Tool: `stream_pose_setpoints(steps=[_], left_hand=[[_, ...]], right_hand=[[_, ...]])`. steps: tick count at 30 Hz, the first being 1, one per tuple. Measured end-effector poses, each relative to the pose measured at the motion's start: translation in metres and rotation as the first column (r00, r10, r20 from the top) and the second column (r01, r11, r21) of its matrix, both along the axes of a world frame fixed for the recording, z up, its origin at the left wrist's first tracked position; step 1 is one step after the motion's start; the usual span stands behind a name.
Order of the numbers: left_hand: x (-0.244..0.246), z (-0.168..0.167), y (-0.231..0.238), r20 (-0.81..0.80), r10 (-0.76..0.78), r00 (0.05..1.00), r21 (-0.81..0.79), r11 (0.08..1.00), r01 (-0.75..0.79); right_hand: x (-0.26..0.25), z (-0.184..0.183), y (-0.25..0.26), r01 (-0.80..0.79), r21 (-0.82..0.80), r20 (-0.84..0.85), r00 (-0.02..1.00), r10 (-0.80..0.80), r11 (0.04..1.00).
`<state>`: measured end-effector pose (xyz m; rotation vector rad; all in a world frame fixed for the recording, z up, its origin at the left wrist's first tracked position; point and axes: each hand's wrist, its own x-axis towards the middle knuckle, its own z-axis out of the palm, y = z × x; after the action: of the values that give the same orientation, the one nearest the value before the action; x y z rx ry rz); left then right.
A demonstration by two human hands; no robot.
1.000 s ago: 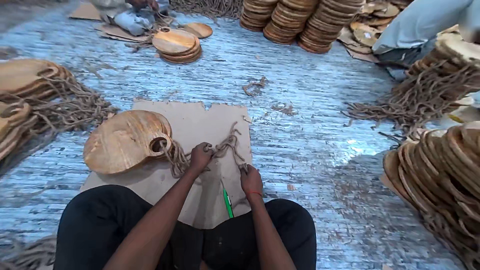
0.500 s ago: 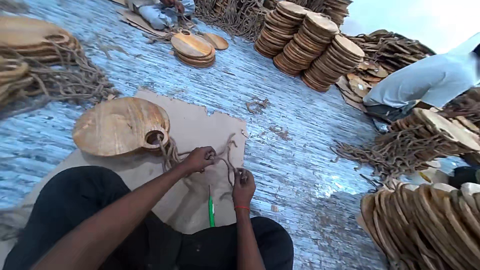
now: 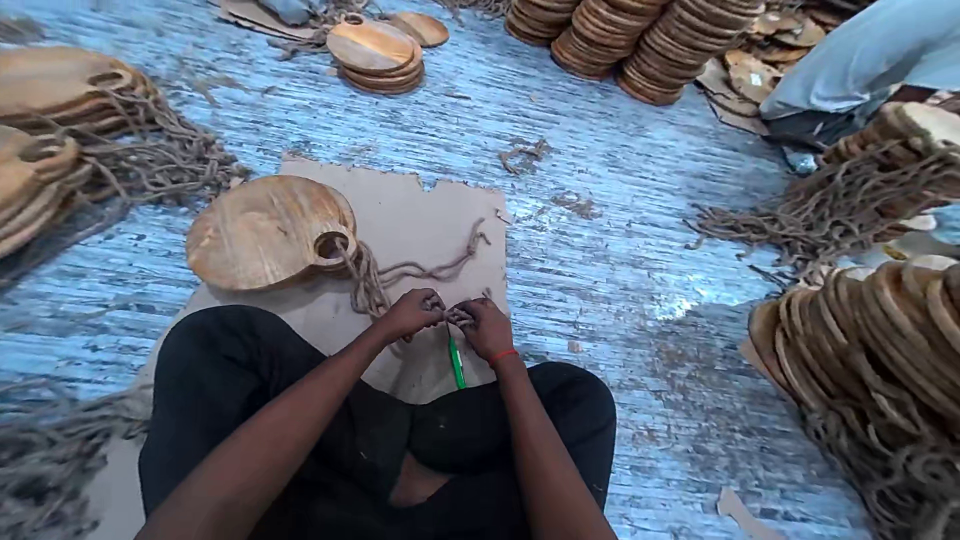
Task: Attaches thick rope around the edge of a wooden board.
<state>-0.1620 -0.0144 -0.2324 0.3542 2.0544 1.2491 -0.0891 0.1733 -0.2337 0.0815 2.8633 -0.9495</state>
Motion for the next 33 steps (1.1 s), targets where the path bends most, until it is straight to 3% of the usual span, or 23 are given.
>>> stream_pose_setpoints(steps=[5, 9, 14, 20, 24, 28, 33], left_hand=[[0.004, -0.005, 0.005, 0.192, 0.117, 0.974, 0.021, 0.992, -0.123], [0.002, -0.014, 0.004, 0.239, 0.174, 0.955, -0.003, 0.984, -0.178], [0.006, -0.026, 0.007, 0.244, 0.215, 0.946, -0.030, 0.976, -0.214], [0.022, -0.041, 0.017, 0.046, 0.219, 0.975, -0.188, 0.960, -0.206], [0.028, -0.038, 0.022, -0.033, 0.181, 0.983, -0.287, 0.940, -0.183], [0.029, -0.039, 0.024, -0.044, 0.192, 0.980, -0.304, 0.932, -0.196], [0.031, -0.037, 0.025, -0.055, 0.193, 0.980, -0.300, 0.933, -0.201]], right_hand=[[0.001, 0.008, 0.001, 0.100, -0.281, 0.193, 0.980, -0.046, 0.954], [-0.016, -0.025, 0.012, 0.140, -0.356, 0.272, 0.961, -0.042, 0.924], [-0.020, -0.029, 0.014, 0.168, -0.259, 0.363, 0.929, -0.065, 0.951], [-0.024, -0.036, 0.012, 0.230, -0.133, 0.440, 0.885, -0.151, 0.964], [-0.025, -0.035, 0.010, 0.191, -0.091, 0.458, 0.880, -0.129, 0.977], [-0.027, -0.036, 0.009, 0.124, -0.039, 0.492, 0.866, -0.089, 0.992], [-0.028, -0.038, 0.011, 0.150, -0.054, 0.493, 0.864, -0.104, 0.987]])
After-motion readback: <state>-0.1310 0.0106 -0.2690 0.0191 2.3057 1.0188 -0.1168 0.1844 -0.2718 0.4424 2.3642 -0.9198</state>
